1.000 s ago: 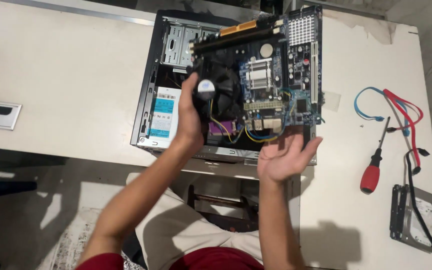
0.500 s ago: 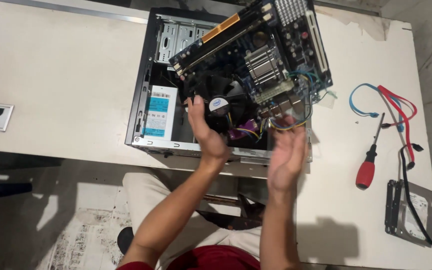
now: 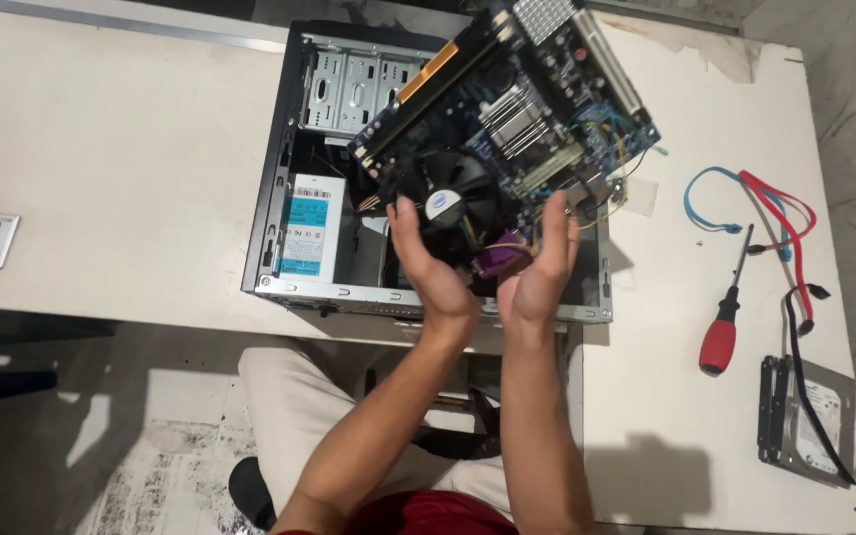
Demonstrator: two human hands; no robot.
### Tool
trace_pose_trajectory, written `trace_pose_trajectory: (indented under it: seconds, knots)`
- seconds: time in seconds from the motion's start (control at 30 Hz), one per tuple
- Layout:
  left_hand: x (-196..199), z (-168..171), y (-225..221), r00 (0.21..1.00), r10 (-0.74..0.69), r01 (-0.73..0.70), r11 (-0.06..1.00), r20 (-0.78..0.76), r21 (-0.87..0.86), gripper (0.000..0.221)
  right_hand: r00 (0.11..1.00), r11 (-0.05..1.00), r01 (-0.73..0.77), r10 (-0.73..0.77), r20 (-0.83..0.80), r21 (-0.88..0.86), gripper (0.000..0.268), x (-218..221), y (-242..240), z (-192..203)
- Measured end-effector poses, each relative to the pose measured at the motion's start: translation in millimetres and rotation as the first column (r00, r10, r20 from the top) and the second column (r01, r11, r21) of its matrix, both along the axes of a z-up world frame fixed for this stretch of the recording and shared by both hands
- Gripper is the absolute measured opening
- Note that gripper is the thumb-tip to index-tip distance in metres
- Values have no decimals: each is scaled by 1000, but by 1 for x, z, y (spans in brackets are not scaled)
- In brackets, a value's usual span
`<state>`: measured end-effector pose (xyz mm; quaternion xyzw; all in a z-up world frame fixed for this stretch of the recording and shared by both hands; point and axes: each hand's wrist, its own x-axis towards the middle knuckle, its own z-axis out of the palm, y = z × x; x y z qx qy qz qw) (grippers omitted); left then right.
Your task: Disconnecting internal cables and removing the motherboard from a desktop computer chassis.
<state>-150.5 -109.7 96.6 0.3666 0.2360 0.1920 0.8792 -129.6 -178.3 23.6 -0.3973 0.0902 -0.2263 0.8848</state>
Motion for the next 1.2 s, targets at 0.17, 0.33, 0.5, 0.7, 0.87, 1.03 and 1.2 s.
trace_pose_trajectory:
  seconds: [0.17, 0.33, 0.5, 0.7, 0.87, 1.03, 1.2]
  knots:
    - [14, -19, 7, 997, -30, 9, 967, -78, -253, 71, 981, 978, -189, 191, 19, -89, 56, -9, 0, 8]
    - [26, -37, 34, 998, -48, 33, 960, -47, -278, 49, 949, 782, -286, 310, -53, -554, 77, -33, -50, 20]
    - [35, -37, 72, 999, -32, 27, 989, -28, -145, 45, 937, 528, -309, 27, -349, -791, 83, -49, -103, 70]
    - [41, -36, 116, 947, -310, 246, 866, 81, 435, 61, 914, 156, 177, 339, 221, -972, 31, -8, -92, 126]
    - [45, -35, 117, 896, -443, 346, 679, -15, 648, 57, 862, -270, 192, 506, 31, -944, 84, 45, -42, 128]
    - [43, -35, 114, 860, -506, 462, 714, -68, 526, 41, 866, -431, 209, 498, -38, -878, 78, 87, -35, 93]
    - [46, -42, 116, 848, -522, 498, 728, -90, 471, 37, 811, -371, 169, 579, -85, -913, 68, 103, -36, 80]
